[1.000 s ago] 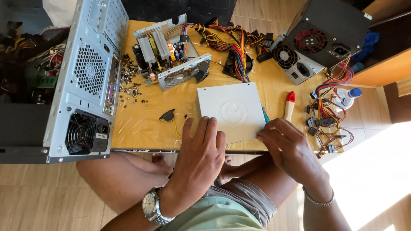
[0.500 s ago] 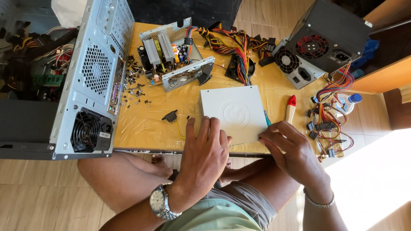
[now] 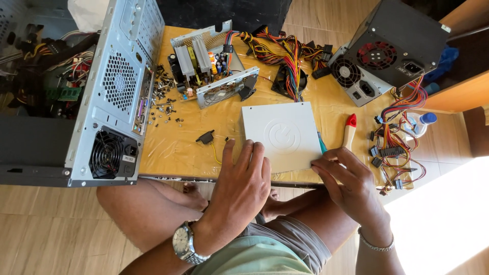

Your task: Disassembling a computer power supply unit and internal circuit boards using a screwdriver.

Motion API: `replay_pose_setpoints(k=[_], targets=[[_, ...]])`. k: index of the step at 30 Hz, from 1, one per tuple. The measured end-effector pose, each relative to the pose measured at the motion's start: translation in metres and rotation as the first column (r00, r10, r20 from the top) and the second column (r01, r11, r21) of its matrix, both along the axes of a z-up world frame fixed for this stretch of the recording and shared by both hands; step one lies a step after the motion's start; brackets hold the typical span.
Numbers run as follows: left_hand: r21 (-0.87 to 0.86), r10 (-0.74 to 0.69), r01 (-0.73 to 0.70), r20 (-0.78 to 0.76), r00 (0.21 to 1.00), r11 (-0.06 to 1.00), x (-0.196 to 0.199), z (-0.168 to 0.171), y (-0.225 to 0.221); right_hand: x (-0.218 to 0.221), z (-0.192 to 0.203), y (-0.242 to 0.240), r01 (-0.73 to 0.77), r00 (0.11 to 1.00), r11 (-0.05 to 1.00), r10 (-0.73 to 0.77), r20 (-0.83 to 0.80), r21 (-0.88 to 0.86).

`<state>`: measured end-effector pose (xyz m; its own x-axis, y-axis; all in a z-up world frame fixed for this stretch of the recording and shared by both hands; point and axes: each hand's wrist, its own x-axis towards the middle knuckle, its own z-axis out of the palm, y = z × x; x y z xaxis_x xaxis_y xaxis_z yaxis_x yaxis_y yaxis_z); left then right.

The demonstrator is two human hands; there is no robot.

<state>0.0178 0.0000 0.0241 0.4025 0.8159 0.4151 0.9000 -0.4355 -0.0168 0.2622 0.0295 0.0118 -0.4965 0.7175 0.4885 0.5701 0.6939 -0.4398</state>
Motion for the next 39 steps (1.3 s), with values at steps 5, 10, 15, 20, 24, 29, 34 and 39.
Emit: replay_pose_setpoints(k=[5, 10, 15, 20, 24, 29, 34, 39], targets=[[-0.017, 0.042, -0.042, 0.003, 0.999, 0.999, 0.004, -0.001, 0.000, 0.002, -0.003, -0.002, 0.010, 1.000, 1.000, -0.010, 0.011, 0.004], [0.042, 0.004, -0.003, -0.022, 1.000, 0.999, -0.004, 0.001, 0.001, 0.002, -0.006, -0.003, 0.022, 1.000, 1.000, -0.022, 0.004, 0.007], [0.101, -0.138, 0.123, 0.162, 0.977, 0.987, -0.014, -0.002, 0.005, 0.003, -0.011, -0.003, 0.080, 0.996, 0.994, -0.082, 0.019, 0.070], [0.086, 0.079, -0.131, 0.454, 0.888, 0.988, -0.063, -0.041, 0.029, 0.003, -0.019, -0.007, 0.126, 0.992, 0.991, -0.126, -0.004, 0.044], [-0.019, 0.322, -0.349, 0.439, 0.839, 0.937, -0.104, -0.082, 0.043, 0.000, -0.023, -0.006, 0.136, 0.991, 0.986, -0.134, -0.028, 0.098], [0.029, 0.357, -0.395, 0.367, 0.859, 0.918, -0.112, -0.099, 0.048, -0.004, -0.019, -0.007, 0.199, 0.979, 0.974, -0.203, 0.030, 0.106], [0.046, 0.316, -0.371, 0.431, 0.845, 0.928, -0.107, -0.086, 0.045, -0.008, -0.008, -0.011, 0.241, 0.963, 0.967, -0.249, 0.102, 0.083], [0.044, -0.095, 0.092, 0.733, 0.673, 0.995, -0.072, -0.037, 0.020, -0.011, 0.006, -0.010, 0.177, 0.976, 0.983, -0.181, 0.121, 0.041]])
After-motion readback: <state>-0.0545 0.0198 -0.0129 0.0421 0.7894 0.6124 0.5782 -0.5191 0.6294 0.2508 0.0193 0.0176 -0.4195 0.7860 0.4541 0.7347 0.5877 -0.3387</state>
